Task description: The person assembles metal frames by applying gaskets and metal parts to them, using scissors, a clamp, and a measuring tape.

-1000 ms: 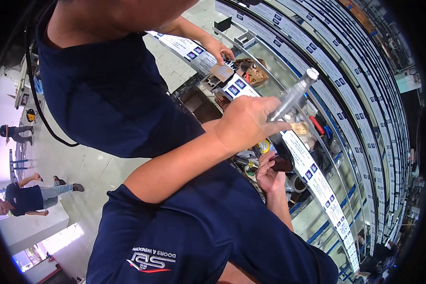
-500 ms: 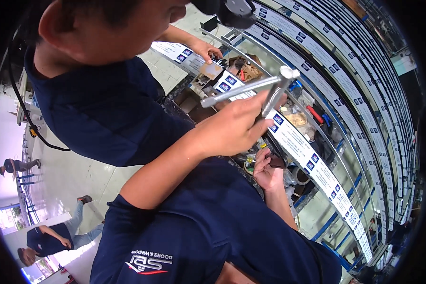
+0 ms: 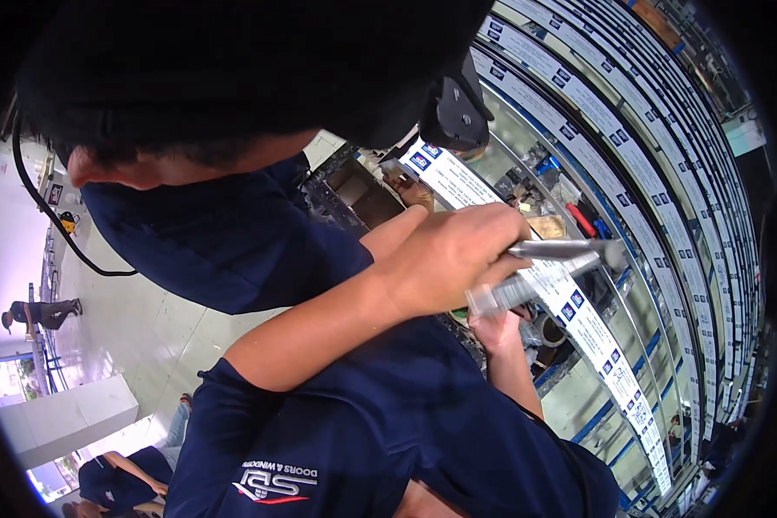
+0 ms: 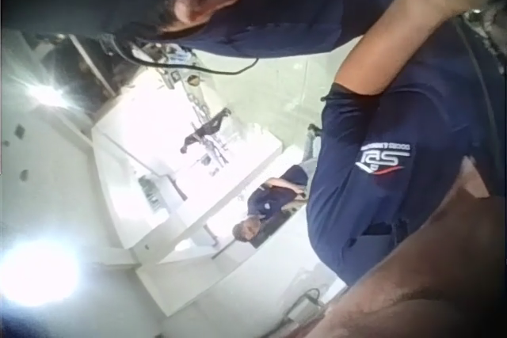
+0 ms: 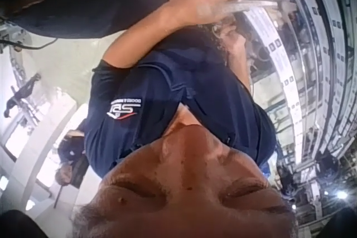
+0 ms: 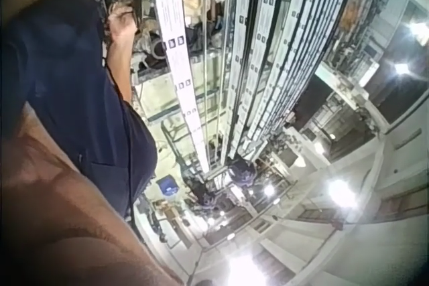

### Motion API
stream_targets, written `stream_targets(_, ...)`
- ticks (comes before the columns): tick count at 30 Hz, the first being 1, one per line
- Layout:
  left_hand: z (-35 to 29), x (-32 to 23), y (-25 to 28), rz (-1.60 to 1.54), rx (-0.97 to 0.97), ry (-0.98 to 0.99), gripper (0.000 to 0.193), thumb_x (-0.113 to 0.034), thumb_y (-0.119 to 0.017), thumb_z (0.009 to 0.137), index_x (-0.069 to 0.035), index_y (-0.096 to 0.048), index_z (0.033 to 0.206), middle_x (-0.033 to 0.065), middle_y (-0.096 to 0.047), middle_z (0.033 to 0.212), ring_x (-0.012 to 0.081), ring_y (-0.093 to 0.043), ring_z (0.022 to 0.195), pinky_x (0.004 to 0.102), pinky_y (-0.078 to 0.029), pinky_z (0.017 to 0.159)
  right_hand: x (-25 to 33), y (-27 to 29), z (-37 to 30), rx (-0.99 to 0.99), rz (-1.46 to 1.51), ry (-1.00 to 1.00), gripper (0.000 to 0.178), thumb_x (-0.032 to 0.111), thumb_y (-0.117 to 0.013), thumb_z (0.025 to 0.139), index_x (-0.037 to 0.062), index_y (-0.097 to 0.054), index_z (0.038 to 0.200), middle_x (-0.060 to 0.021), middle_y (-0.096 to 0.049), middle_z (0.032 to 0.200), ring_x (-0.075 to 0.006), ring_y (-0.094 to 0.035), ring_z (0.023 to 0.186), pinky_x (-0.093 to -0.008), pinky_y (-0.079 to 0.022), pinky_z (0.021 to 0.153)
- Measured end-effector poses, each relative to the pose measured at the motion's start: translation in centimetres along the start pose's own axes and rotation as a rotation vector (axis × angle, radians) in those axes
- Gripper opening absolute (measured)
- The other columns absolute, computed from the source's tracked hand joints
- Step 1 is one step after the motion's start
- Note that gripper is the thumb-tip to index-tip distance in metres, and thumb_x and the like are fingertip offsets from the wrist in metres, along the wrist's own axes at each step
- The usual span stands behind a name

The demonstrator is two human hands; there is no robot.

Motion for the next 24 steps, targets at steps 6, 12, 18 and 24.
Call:
stream_targets(6,3.6,-2.8,-1.5,0.036,-0.149,-0.097,0.025,-0.010,-0.082,0.089,-0.004,-0.062,0.103,0.0129,-0.063,0.091,0.0353,-0.069,0.080,0.0441,-0.056,0.065,5.0,-4.8,-2.6,0.249,-0.559,0.133,0.056,0.044,-0.044,0.113,0.0056,-0.053,0.153,-0.0124,-0.067,0.148,-0.0299,-0.072,0.123,-0.0441,-0.065,0.097)
stream_targets(12,8.8,-3.6,-2.7,0.055,-0.281,-0.184,0.024,-0.012,-0.079,0.091,-0.005,-0.060,0.102,0.0131,-0.062,0.092,0.0362,-0.066,0.082,0.0437,-0.055,0.067,7.1,-13.9,-7.5,0.086,-0.941,0.885,0.052,0.018,-0.054,0.109,-0.0012,-0.038,0.155,-0.0171,-0.067,0.140,-0.0311,-0.069,0.126,-0.0448,-0.056,0.107)
stream_targets(18,13.7,-0.6,-3.2,0.070,-0.307,-0.184,0.023,-0.011,-0.079,0.093,-0.002,-0.062,0.105,0.0149,-0.063,0.093,0.0361,-0.068,0.082,0.0425,-0.057,0.069,12.5,-20.8,-5.5,0.051,-1.270,1.198,0.035,0.019,-0.070,0.108,0.0053,-0.051,0.134,-0.0060,-0.066,0.114,-0.0132,-0.067,0.096,-0.0314,-0.063,0.075)
stream_targets(24,16.4,6.4,-0.7,0.139,-0.426,-0.101,0.022,-0.009,-0.081,0.096,0.002,-0.064,0.107,0.0086,-0.067,0.080,0.0167,-0.069,0.071,0.0303,-0.058,0.063,16.5,-27.2,-1.0,-0.013,-1.766,1.683,0.019,0.016,-0.080,0.100,0.0004,-0.074,0.109,-0.0084,-0.062,0.103,-0.0155,-0.064,0.077,-0.0290,-0.054,0.069)
Point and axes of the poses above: each hand's wrist, its own z-axis towards the middle knuckle, its own y-axis out of the back of the hand, x = y × z, the point moved 10 cm from there along z, towards the middle knuckle
